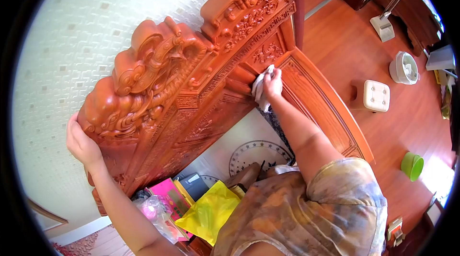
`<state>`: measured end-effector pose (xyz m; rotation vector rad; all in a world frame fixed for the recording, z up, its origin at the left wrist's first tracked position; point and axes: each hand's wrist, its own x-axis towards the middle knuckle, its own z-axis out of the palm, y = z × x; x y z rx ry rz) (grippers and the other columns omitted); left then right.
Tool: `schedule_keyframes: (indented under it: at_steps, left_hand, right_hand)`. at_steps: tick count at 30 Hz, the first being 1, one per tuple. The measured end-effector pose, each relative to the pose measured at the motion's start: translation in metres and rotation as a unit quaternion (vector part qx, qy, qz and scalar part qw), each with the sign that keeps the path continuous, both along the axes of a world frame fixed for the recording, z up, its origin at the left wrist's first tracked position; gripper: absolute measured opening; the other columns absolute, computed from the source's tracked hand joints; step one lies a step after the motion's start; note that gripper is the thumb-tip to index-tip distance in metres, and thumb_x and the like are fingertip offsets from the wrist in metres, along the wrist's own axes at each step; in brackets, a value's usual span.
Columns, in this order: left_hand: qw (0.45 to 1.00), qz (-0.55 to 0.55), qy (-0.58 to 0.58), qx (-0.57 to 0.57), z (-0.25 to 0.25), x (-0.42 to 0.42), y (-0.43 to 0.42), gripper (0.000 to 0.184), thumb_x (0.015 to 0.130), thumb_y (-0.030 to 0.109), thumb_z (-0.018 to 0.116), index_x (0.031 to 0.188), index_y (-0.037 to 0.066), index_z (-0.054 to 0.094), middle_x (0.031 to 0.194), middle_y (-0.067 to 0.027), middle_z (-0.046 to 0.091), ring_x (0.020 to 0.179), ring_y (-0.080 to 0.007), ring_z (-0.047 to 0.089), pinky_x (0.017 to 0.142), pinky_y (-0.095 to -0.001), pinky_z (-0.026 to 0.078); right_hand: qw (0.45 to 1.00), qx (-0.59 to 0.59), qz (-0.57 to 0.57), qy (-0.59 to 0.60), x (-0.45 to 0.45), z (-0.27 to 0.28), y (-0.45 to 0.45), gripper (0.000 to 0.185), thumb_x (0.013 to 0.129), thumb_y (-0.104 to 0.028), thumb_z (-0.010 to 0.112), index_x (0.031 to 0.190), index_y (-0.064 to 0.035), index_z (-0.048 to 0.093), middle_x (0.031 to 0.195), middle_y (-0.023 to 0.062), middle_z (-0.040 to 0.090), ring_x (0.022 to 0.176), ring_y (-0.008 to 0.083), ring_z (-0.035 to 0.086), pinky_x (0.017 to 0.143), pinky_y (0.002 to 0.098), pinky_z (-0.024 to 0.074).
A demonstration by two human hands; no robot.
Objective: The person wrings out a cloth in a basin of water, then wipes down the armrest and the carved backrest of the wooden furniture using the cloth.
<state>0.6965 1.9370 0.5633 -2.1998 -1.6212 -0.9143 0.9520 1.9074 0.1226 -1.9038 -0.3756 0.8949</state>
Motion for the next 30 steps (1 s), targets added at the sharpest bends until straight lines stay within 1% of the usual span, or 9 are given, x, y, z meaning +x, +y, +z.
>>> schedule_keyframes:
  at_steps: [2, 5, 8, 12, 14, 16, 24, 26, 30]
  left_hand:
    - [1.0, -0.002, 0.021, 0.013, 0.0, -0.003, 0.002, 0.035, 0.085, 0.017, 0.031, 0.088, -0.006, 0.057, 0.085, -0.0111, 0.06, 0.08, -0.0195, 0.055, 0.074, -0.0291, 0.041]
    - [0.999, 0.008, 0.025, 0.028, -0.001, 0.0, 0.0, 0.034, 0.085, 0.018, 0.032, 0.089, -0.005, 0.057, 0.085, -0.0123, 0.061, 0.081, -0.0213, 0.056, 0.074, -0.0294, 0.042]
    - [0.998, 0.019, 0.039, 0.034, 0.0, -0.002, 0.001, 0.034, 0.085, 0.02, 0.033, 0.09, -0.003, 0.058, 0.086, -0.0137, 0.061, 0.082, -0.0236, 0.057, 0.075, -0.0297, 0.042]
    - [0.996, 0.057, 0.039, 0.064, -0.003, -0.002, 0.001, 0.036, 0.084, 0.024, 0.036, 0.092, -0.001, 0.06, 0.089, -0.0166, 0.061, 0.086, -0.0278, 0.058, 0.075, -0.0315, 0.042]
    - [0.996, 0.057, 0.033, 0.065, -0.003, 0.001, -0.001, 0.036, 0.083, 0.025, 0.036, 0.092, 0.0, 0.06, 0.09, -0.0167, 0.061, 0.086, -0.0286, 0.058, 0.074, -0.032, 0.043]
    - [0.996, 0.056, 0.031, 0.067, -0.002, 0.002, -0.001, 0.036, 0.083, 0.026, 0.037, 0.092, 0.001, 0.061, 0.09, -0.0167, 0.061, 0.086, -0.0293, 0.058, 0.074, -0.0325, 0.043]
    - [0.994, 0.085, 0.025, 0.072, -0.002, 0.008, -0.005, 0.037, 0.081, 0.032, 0.038, 0.089, 0.005, 0.062, 0.086, -0.017, 0.06, 0.083, -0.0325, 0.057, 0.07, -0.0352, 0.044]
    - [0.993, 0.074, 0.04, 0.083, -0.003, 0.007, -0.004, 0.035, 0.08, 0.032, 0.038, 0.087, 0.006, 0.062, 0.084, -0.0173, 0.06, 0.079, -0.0337, 0.057, 0.068, -0.0367, 0.044]
    - [0.993, 0.075, 0.029, 0.09, -0.002, 0.013, -0.008, 0.032, 0.08, 0.031, 0.038, 0.078, 0.009, 0.062, 0.074, -0.0154, 0.059, 0.069, -0.0349, 0.056, 0.059, -0.0388, 0.044]
  right_hand:
    - [0.999, 0.009, -0.035, 0.035, -0.01, -0.001, 0.002, 0.035, 0.08, -0.028, 0.047, 0.109, -0.0109, 0.037, 0.098, 0.0201, 0.057, 0.089, 0.0369, 0.055, 0.079, 0.0414, 0.0409]
    - [0.995, -0.062, -0.04, 0.067, -0.009, 0.005, 0.008, 0.034, 0.08, -0.026, 0.049, 0.107, -0.0084, 0.039, 0.094, 0.0185, 0.057, 0.087, 0.0332, 0.056, 0.077, 0.0391, 0.0424]
    - [0.995, -0.092, 0.013, 0.041, -0.007, 0.012, 0.008, 0.035, 0.079, -0.031, 0.051, 0.102, -0.0054, 0.048, 0.091, 0.017, 0.059, 0.086, 0.0292, 0.057, 0.076, 0.0357, 0.0433]
    - [0.991, -0.077, 0.091, 0.066, -0.008, 0.013, 0.003, 0.038, 0.077, -0.035, 0.053, 0.1, -0.0048, 0.054, 0.097, 0.0162, 0.059, 0.09, 0.0301, 0.057, 0.081, 0.0352, 0.0421]
    - [0.99, -0.031, 0.099, 0.09, -0.008, 0.011, 0.009, 0.041, 0.076, -0.034, 0.056, 0.103, -0.0037, 0.055, 0.097, 0.0152, 0.06, 0.089, 0.0277, 0.058, 0.08, 0.0338, 0.0428]
    - [0.987, -0.003, 0.115, 0.112, -0.002, 0.025, 0.008, 0.038, 0.074, -0.032, 0.059, 0.097, -0.0014, 0.058, 0.089, 0.0142, 0.062, 0.084, 0.0243, 0.059, 0.076, 0.0311, 0.0441]
    - [0.965, 0.205, 0.16, -0.029, 0.002, 0.151, -0.011, 0.036, 0.078, -0.027, 0.057, 0.094, 0.004, 0.054, 0.081, 0.0171, 0.059, 0.075, 0.0245, 0.058, 0.069, 0.0324, 0.0445]
    - [0.961, 0.229, 0.155, 0.001, -0.003, 0.162, -0.016, 0.035, 0.078, -0.026, 0.057, 0.097, 0.0031, 0.052, 0.079, 0.0164, 0.058, 0.073, 0.0227, 0.056, 0.068, 0.0317, 0.0445]
    - [0.932, 0.321, 0.17, -0.004, -0.012, 0.184, -0.018, 0.031, 0.079, -0.019, 0.058, 0.101, 0.0003, 0.048, 0.077, 0.0096, 0.055, 0.07, 0.0151, 0.051, 0.066, 0.027, 0.0429]
